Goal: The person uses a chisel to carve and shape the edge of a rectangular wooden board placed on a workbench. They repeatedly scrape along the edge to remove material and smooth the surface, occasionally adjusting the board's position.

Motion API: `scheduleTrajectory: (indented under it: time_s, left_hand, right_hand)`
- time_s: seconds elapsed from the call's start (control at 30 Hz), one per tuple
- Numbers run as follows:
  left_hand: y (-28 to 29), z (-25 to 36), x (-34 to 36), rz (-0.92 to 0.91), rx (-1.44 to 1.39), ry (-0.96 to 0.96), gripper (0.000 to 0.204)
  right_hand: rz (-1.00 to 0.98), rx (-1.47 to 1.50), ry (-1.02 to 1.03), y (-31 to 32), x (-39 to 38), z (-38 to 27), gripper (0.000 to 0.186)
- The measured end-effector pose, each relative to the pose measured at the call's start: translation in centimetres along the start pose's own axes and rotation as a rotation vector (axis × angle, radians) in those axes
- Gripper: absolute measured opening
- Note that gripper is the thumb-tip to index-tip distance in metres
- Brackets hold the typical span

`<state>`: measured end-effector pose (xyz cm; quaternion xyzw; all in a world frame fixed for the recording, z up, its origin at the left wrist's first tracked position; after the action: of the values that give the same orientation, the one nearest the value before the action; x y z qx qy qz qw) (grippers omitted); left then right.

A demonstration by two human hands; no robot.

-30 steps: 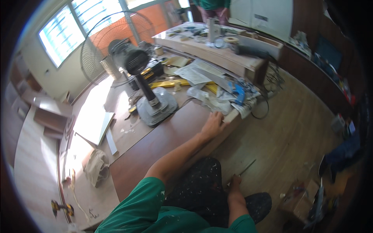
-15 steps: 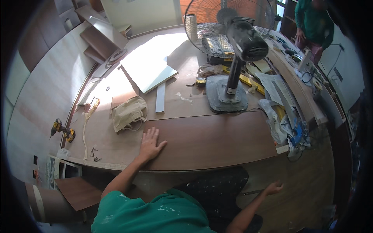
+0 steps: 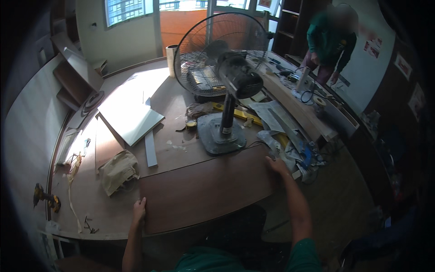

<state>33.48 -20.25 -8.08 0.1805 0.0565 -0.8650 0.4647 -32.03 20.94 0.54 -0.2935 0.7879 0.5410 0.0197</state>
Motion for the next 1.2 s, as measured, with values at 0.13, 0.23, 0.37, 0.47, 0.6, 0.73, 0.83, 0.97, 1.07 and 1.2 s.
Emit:
scheduleTrajectory:
  time_s: [0.13, 0.23, 0.37, 0.47, 0.6, 0.73, 0.83, 0.97, 1.07, 1.2]
  left_hand:
    - [4.4, -0.5, -1.8, -0.034, 0.157, 0.025, 0.046]
    - [1.2, 2.2, -4.3, -0.187, -0.059, 0.017, 0.042]
    - [-1.0, 7.3, -7.4, -0.310, -0.095, -0.034, 0.041]
    - [-4.5, 11.2, -8.3, -0.444, -0.055, -0.059, 0.042]
    - [-11.1, 16.8, -7.2, -0.563, 0.031, -0.127, 0.062]
    - [-21.6, 24.8, -8.0, -1.289, -0.290, -0.166, 0.073]
    - [-32.2, 28.8, -9.4, -1.462, -0.573, -0.120, 0.083]
    - [-43.9, 24.5, -13.3, -1.639, -1.071, -0.164, 0.105]
    - [-51.8, 21.5, -25.2, -1.743, -1.218, 0.120, 0.086]
    - [-55.3, 15.4, -24.6, -1.494, -0.617, -0.052, 0.080]
  right_hand:
    - [-0.024, 0.083, 0.090, 1.5, -3.7, -1.8, 0.104]
    - [-0.051, 0.044, 0.012, 6.1, -7.0, 2.9, 0.099]
    - [-0.098, 0.266, -0.100, 7.1, -14.2, 6.5, 0.094]
    - [-0.108, 0.426, -0.147, 7.3, -20.7, 12.1, 0.089]
    - [0.072, 0.787, -0.227, 4.6, -32.6, 21.0, 0.079]
    - [0.394, 1.282, -0.301, -3.3, -47.3, 27.4, 0.073]
    - [0.551, 1.480, -0.344, -10.4, -58.0, 29.2, 0.071]
    - [0.807, 1.828, -0.246, -18.0, -64.4, 26.2, 0.077]
    - [1.094, 1.861, -0.193, -18.5, -64.8, 20.7, 0.082]
    - [1.362, 1.814, -0.402, -19.9, -65.3, 16.4, 0.086]
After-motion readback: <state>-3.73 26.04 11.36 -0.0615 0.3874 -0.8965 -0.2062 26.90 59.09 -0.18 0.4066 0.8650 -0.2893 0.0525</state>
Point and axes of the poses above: each hand's wrist, its own x-axis towards the middle knuckle, its own y-axis out of the back of the hand, z = x × y, the point moved 6 cm from there along x, towards the middle knuckle, and after that the axes turned 11 degrees about -z, right-handed, at the moved point
